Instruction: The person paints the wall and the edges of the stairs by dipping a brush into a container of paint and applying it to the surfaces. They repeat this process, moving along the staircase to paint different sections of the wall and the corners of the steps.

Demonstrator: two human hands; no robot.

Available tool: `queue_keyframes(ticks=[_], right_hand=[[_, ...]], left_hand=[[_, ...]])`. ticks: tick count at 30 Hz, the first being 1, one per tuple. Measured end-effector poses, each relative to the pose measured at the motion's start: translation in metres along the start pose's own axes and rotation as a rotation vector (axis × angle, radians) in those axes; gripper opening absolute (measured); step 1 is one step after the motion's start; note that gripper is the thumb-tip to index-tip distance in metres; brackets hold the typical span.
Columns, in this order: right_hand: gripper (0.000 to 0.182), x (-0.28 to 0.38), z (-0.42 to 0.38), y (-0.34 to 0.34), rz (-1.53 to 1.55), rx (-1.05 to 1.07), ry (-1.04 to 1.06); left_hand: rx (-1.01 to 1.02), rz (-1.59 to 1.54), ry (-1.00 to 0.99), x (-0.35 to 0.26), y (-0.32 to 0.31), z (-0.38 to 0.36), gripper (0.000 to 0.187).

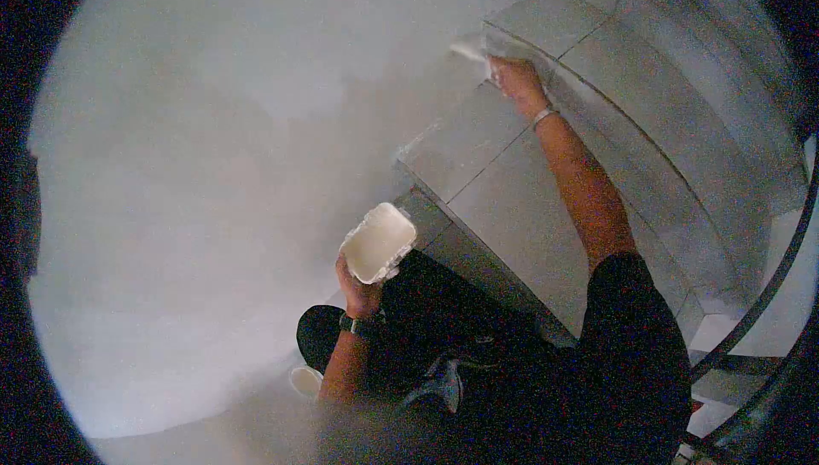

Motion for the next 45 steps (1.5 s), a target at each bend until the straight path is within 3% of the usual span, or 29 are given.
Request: queue_keyframes(ticks=[1, 5, 10, 11, 13, 17, 19, 20, 22, 23, 25, 27, 29, 30, 32, 36, 39, 41, 42, 44, 45], right_hand=[[0.026, 0.016, -0.004, 0.003, 0.303, 0.009, 0.006], [0.031, 0.024, -0.02, 0.008, 0.461, -0.08, 0.061], [0.042, -0.056, -0.018, -0.013, -0.206, -0.105, 0.107], [0.042, -0.069, -0.017, -0.013, -0.203, -0.106, 0.108], [0.048, -0.089, -0.01, -0.011, -0.417, -0.146, 0.378], [0.049, -0.136, 0.014, -0.013, -0.511, -0.308, 0.581], [0.046, -0.128, 0.019, -0.014, -0.523, -0.169, 0.335], [0.046, -0.113, 0.019, -0.015, -0.524, -0.173, 0.334], [0.04, -0.067, 0.013, -0.018, -0.346, -0.069, 0.054], [0.04, -0.048, 0.008, -0.013, -0.346, -0.066, 0.053], [0.037, -0.036, -0.002, -0.01, 0.165, -0.037, -0.166], [0.036, -0.051, -0.004, -0.007, 0.292, -0.055, -0.111], [0.032, -0.069, -0.005, 0.001, -0.099, -0.12, 0.044], [0.032, -0.097, 0.001, -0.001, -0.098, -0.12, 0.046], [0.038, -0.136, 0.013, -0.012, -0.338, -0.116, 0.449], [0.04, -0.09, 0.01, -0.027, -0.438, -0.08, 0.314], [0.036, -0.029, 0.001, -0.02, -0.284, -0.09, 0.257], [0.029, -0.005, -0.019, -0.01, 0.188, -0.057, -0.01], [0.029, 0.007, -0.027, -0.006, 0.184, -0.046, -0.007], [0.024, 0.021, -0.044, 0.004, 0.547, -0.094, -0.11], [0.024, 0.027, -0.057, 0.007, 0.542, -0.074, -0.111]], left_hand=[[0.015, -0.02, 0.029, 0.0, -0.001, 0.0, 0.059], [0.011, -0.022, 0.039, 0.001, -0.001, 0.002, 0.06], [0.006, -0.017, 0.084, 0.004, -0.001, -0.001, 0.061], [-0.01, -0.074, 0.114, 0.004, -0.001, -0.001, 0.061], [0.011, -0.029, 0.054, -0.001, -0.005, -0.001, 0.061], [0.026, 0.136, -0.092, -0.003, -0.006, -0.001, 0.061], [0.055, 0.054, -0.023, -0.001, -0.006, 0.0, 0.061], [0.078, -0.027, 0.047, 0.001, -0.006, 0.0, 0.061], [0.071, -0.021, 0.026, 0.001, -0.008, 0.0, 0.061], [0.059, -0.016, 0.008, -0.001, -0.007, -0.001, 0.061], [0.037, -0.001, 0.023, -0.002, -0.005, -0.001, 0.061], [0.017, 0.008, 0.03, 0.002, -0.002, 0.003, 0.061], [0.059, -0.021, -0.025, 0.006, 0.001, 0.007, 0.061], [0.059, -0.022, -0.027, 0.005, 0.0, 0.006, 0.061], [0.053, -0.055, 0.041, 0.003, -0.005, 0.002, 0.06], [0.049, -0.001, 0.027, 0.0, -0.008, -0.003, 0.06], [0.021, 0.0, -0.085, -0.009, -0.015, -0.005, 0.051], [-0.017, -0.087, 0.023, -0.006, -0.013, -0.007, 0.05], [-0.025, -0.095, 0.019, -0.007, -0.013, -0.006, 0.05], [0.1, 0.126, -0.225, -0.015, -0.017, -0.009, 0.053], [0.083, 0.117, -0.23, -0.012, -0.01, -0.006, 0.053]])
Point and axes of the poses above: each hand's wrist, its own z-axis towards the middle knuckle, its own y-axis out of the back of the hand, x = y × z, the point moved 5 cm from there along z, towards the middle knuckle, and after that the axes turned 14 degrees about -x, right-handed, at the moved point
